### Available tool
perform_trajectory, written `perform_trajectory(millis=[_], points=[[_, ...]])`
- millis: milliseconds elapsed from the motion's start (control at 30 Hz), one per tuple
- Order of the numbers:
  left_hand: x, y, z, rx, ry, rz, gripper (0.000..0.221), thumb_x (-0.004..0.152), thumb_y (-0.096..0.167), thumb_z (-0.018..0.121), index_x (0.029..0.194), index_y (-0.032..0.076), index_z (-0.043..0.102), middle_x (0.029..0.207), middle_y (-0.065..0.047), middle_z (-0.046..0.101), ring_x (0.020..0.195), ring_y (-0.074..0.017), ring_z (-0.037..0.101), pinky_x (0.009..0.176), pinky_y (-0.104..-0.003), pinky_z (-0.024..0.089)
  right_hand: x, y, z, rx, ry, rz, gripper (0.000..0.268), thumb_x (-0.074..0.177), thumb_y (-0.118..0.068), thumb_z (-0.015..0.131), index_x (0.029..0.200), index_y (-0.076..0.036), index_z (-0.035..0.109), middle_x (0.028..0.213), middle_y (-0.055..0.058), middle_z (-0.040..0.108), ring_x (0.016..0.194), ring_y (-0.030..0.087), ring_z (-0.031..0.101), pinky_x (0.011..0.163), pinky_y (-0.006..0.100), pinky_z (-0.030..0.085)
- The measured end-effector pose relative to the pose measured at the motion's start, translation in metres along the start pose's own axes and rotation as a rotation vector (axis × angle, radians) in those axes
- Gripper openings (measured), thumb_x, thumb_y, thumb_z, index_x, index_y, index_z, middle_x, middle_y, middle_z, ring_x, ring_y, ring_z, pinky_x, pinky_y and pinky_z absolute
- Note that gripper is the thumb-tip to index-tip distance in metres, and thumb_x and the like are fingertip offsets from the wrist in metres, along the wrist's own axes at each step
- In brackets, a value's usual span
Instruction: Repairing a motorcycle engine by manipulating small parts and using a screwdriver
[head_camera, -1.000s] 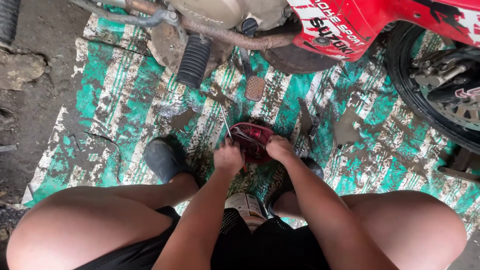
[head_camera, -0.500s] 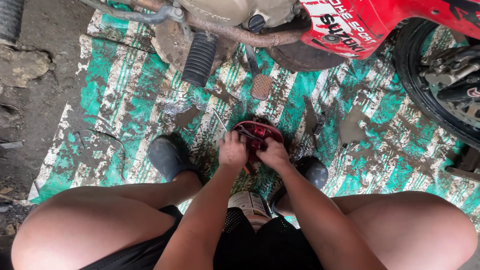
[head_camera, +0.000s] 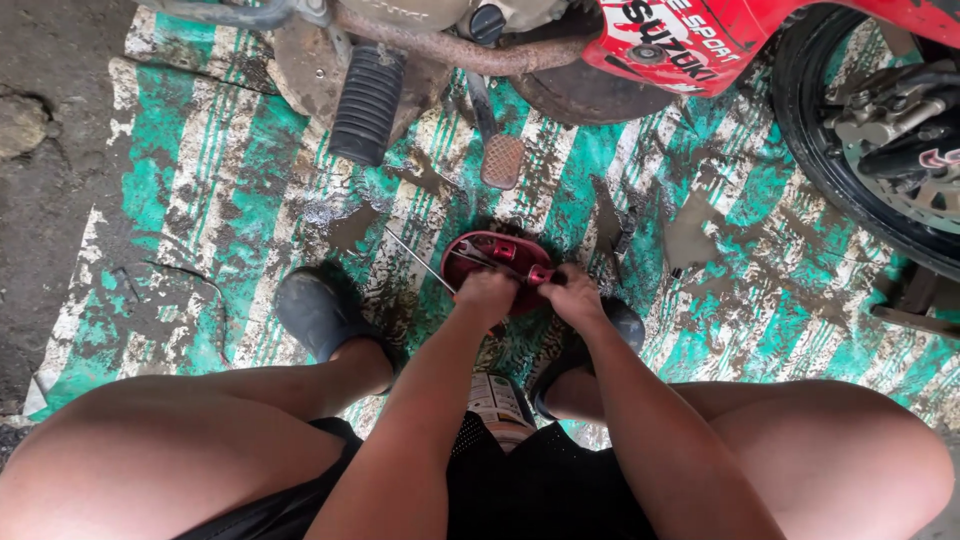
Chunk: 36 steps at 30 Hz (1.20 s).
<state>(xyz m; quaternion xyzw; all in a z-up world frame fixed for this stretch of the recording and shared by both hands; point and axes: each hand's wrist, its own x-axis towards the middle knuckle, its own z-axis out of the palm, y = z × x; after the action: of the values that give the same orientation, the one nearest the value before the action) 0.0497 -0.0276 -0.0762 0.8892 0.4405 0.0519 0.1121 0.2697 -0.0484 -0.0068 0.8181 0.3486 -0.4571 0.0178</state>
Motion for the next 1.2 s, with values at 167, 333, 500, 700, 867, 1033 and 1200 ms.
perform_trajectory(millis=[167,333,500,700,867,1033,1200], points=[[0.021,0.016,0.016,-0.144,-0.289,-0.037,0.021,0.089,0.008,0.070,0.071,0.015,0.076,0.067,-0.005,0.070,0.066,-0.0286,0.073,0.064,-0.044,0.057,-0.051,-0.038,-0.041,0.425,-0.123,0.012,0.072,0.071,-0.019,0.083,0.142,-0.031,0.077,0.134,0.010,0.075,0.118,0.028,0.076,0.092,0.049,0.068],[0.023,0.019,-0.011,-0.170,-0.213,-0.135,0.033,0.098,0.011,0.069,0.065,0.016,0.070,0.061,-0.007,0.069,0.059,-0.0210,0.071,0.052,-0.033,0.055,-0.082,-0.077,-0.095,1.151,-0.466,-0.002,0.081,0.059,0.003,0.072,0.138,-0.010,0.072,0.098,0.006,0.069,0.078,0.026,0.071,0.066,0.040,0.067],[0.030,0.019,-0.014,-0.325,-0.416,-0.218,0.012,0.099,0.010,0.070,0.095,0.005,0.080,0.120,-0.024,0.071,0.118,-0.0441,0.067,0.079,-0.049,0.065,-0.098,-0.085,-0.145,1.200,-0.648,-0.279,0.079,0.061,-0.004,0.073,0.140,-0.006,0.069,0.086,0.007,0.063,0.070,0.021,0.059,0.064,0.039,0.055],[0.068,0.026,-0.139,-0.711,-0.607,-0.162,0.026,0.098,0.019,0.076,0.120,0.004,0.074,0.128,-0.016,0.071,0.131,-0.0372,0.066,0.100,-0.038,0.059,-0.160,-0.123,-0.254,0.953,-0.577,-0.509,0.069,0.066,-0.003,0.076,0.135,-0.002,0.073,0.078,0.011,0.066,0.065,0.023,0.059,0.062,0.043,0.057],[0.139,0.038,-0.309,-0.687,-0.467,0.048,0.051,0.084,0.026,0.093,0.127,0.019,0.067,0.122,-0.010,0.082,0.124,-0.0365,0.077,0.102,-0.053,0.063,-0.227,-0.146,-0.350,0.735,-0.422,-0.784,0.053,0.072,-0.006,0.073,0.125,0.002,0.074,0.078,0.014,0.066,0.063,0.026,0.061,0.056,0.042,0.057],[0.151,0.018,-0.487,-0.776,-0.087,0.321,0.066,0.077,0.006,0.091,0.138,0.014,0.067,0.125,-0.012,0.080,0.111,-0.0380,0.080,0.095,-0.051,0.066,-0.233,-0.125,-0.363,1.083,-0.169,-1.008,0.062,0.077,-0.007,0.076,0.135,0.005,0.058,0.101,0.016,0.066,0.083,0.023,0.067,0.065,0.033,0.055],[0.137,0.018,-0.520,-0.775,0.095,0.333,0.066,0.077,0.008,0.094,0.140,0.014,0.073,0.122,-0.012,0.080,0.097,-0.0336,0.082,0.085,-0.044,0.068,-0.246,-0.150,-0.337,0.976,-0.080,-0.936,0.045,0.092,-0.020,0.074,0.128,0.006,0.066,0.093,0.012,0.065,0.079,0.018,0.062,0.063,0.030,0.052]])
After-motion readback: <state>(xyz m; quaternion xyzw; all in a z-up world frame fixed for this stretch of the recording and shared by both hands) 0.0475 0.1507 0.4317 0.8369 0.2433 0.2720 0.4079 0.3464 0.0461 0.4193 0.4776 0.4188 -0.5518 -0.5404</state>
